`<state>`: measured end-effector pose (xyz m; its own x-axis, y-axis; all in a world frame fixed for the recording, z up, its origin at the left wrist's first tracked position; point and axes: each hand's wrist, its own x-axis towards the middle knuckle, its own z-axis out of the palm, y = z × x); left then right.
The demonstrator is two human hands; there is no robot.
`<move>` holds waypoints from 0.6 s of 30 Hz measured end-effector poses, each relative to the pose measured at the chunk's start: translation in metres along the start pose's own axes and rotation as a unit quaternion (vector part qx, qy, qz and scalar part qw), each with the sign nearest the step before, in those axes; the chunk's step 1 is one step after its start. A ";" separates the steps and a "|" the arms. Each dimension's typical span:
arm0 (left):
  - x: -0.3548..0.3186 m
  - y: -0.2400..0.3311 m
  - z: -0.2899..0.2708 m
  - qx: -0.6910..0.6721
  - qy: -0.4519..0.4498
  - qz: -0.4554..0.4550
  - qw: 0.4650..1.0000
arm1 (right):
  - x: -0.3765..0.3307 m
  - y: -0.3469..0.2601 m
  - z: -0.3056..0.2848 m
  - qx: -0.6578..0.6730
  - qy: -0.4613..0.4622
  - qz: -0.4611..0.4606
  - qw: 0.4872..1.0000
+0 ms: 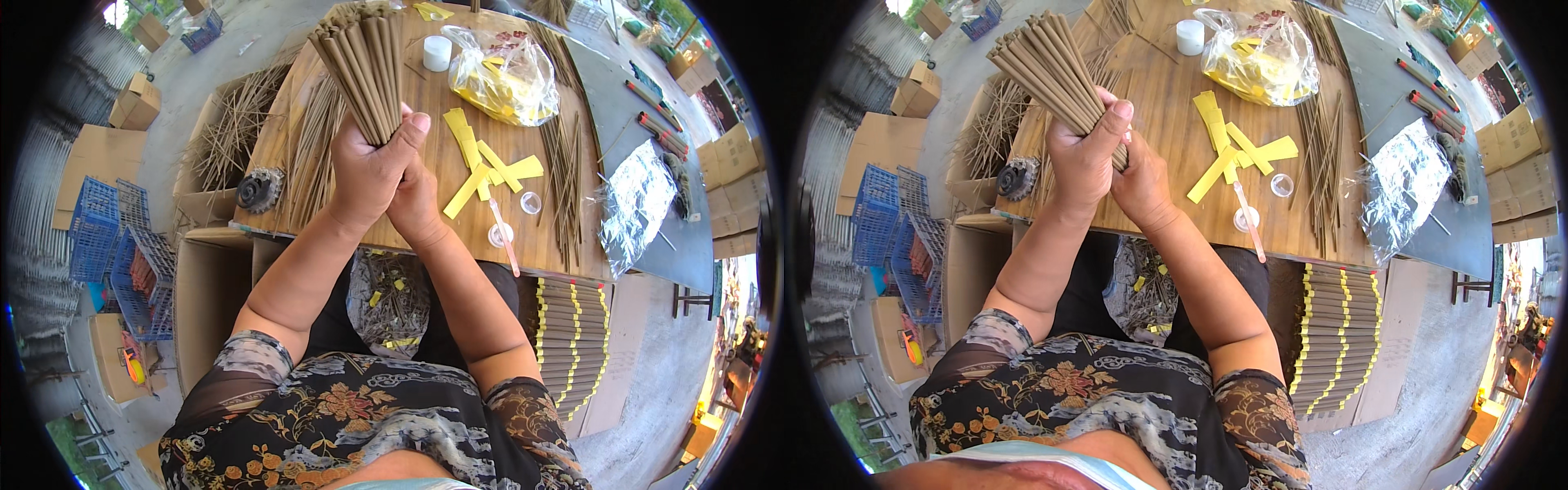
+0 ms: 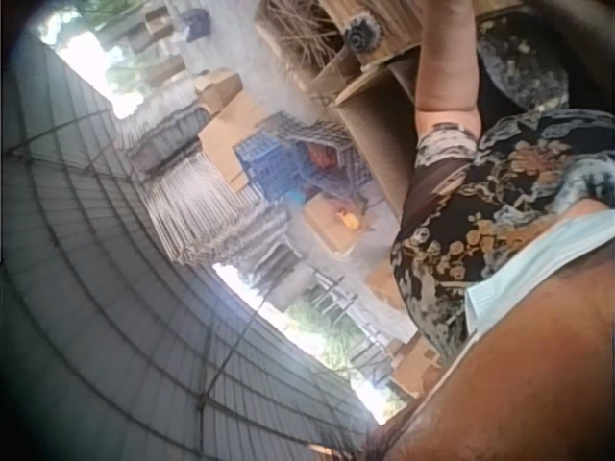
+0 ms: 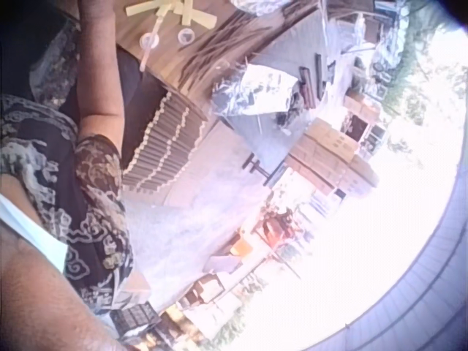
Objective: The person gathers bundles of thin sticks, wraps them with yellow paper, and applies glue to secure the wrapping. The person then places the finished bundles onto a cardboard sheet.
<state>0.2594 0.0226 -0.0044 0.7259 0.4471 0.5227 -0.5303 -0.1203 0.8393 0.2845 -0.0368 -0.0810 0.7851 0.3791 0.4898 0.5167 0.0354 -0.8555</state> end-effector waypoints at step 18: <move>0.003 -0.006 -0.065 -0.252 0.020 -0.269 0.929 | -0.023 -0.041 0.001 -0.014 -0.204 0.184 0.962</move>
<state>0.2362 0.0826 -0.0178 0.9339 0.3558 0.0338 -0.2406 0.5562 0.7955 0.2447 -0.0459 -0.0579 0.7204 0.6922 0.0444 0.2435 -0.1925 -0.9506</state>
